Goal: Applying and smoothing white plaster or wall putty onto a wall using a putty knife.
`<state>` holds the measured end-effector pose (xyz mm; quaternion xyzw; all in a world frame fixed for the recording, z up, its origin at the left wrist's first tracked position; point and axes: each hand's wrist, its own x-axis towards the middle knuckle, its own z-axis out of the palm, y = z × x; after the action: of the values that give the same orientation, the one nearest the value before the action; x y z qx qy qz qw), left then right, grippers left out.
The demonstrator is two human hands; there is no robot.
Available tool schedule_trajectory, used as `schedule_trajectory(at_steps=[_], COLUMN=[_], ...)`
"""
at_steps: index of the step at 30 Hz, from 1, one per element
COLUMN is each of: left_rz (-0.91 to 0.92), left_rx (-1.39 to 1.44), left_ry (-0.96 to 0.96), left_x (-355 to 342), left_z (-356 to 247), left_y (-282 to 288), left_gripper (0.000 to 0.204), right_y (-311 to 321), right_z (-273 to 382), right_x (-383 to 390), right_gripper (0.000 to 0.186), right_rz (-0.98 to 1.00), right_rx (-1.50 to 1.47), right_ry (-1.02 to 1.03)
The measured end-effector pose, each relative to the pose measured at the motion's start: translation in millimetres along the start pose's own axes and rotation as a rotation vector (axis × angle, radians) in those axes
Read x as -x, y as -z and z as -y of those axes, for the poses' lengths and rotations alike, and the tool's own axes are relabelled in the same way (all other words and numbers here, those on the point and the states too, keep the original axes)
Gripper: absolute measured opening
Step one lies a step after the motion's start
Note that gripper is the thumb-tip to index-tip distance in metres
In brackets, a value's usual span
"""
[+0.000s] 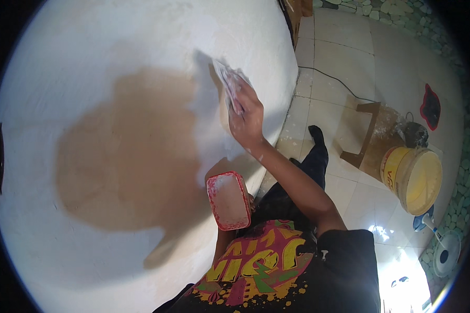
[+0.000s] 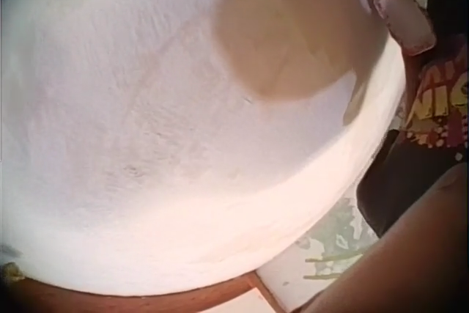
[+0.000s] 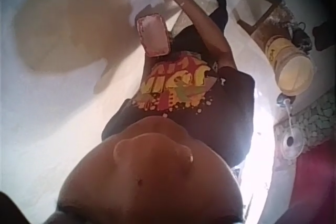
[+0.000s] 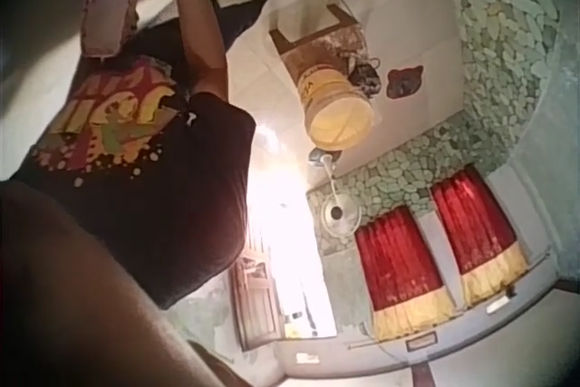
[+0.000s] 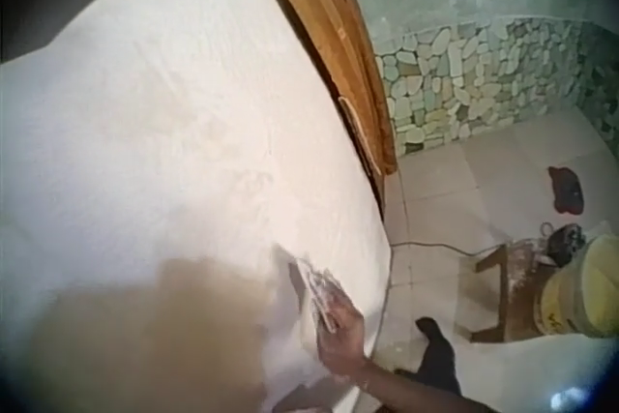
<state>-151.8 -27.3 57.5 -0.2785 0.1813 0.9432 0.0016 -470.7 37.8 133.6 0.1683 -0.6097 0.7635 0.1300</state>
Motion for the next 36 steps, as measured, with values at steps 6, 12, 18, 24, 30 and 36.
schedule_trajectory(at_steps=[6,12,18,24,30,36], left_rz=[-0.236,-0.286,-0.272,-0.258,-0.176,-0.094], left_rx=[-0.138,-0.876,0.087,0.147,0.115,0.1], left_ry=[-0.1,-0.162,-0.089,-0.126,-0.086,-0.044], left_x=[25.1,30.4,26.5,42.0,42.2,39.4], left_z=[11.9,10.8,12.6,20.9,13.8,22.5], left_y=[70.9,53.0,-19.5,31.8,14.6,36.1], left_gripper=[0.047,0.048,0.056,0.058,0.06,0.06], right_y=[-55.3,-22.3,-8.0,-22.8,22.1,31.5], right_z=[7.9,32.8,0.1,19.5,11.8,-32.8], right_x=[39.6,75.5,10.9,26.8,10.1,-18.0], right_gripper=[0.048,0.055,0.048,0.04,0.049,0.054], right_rz=[-0.022,0.177,-0.017,0.046,0.14,0.195], right_rx=[0.028,-0.141,0.026,0.2,0.082,0.05], right_ry=[0.01,-0.067,0.024,0.003,-0.182,-0.155])
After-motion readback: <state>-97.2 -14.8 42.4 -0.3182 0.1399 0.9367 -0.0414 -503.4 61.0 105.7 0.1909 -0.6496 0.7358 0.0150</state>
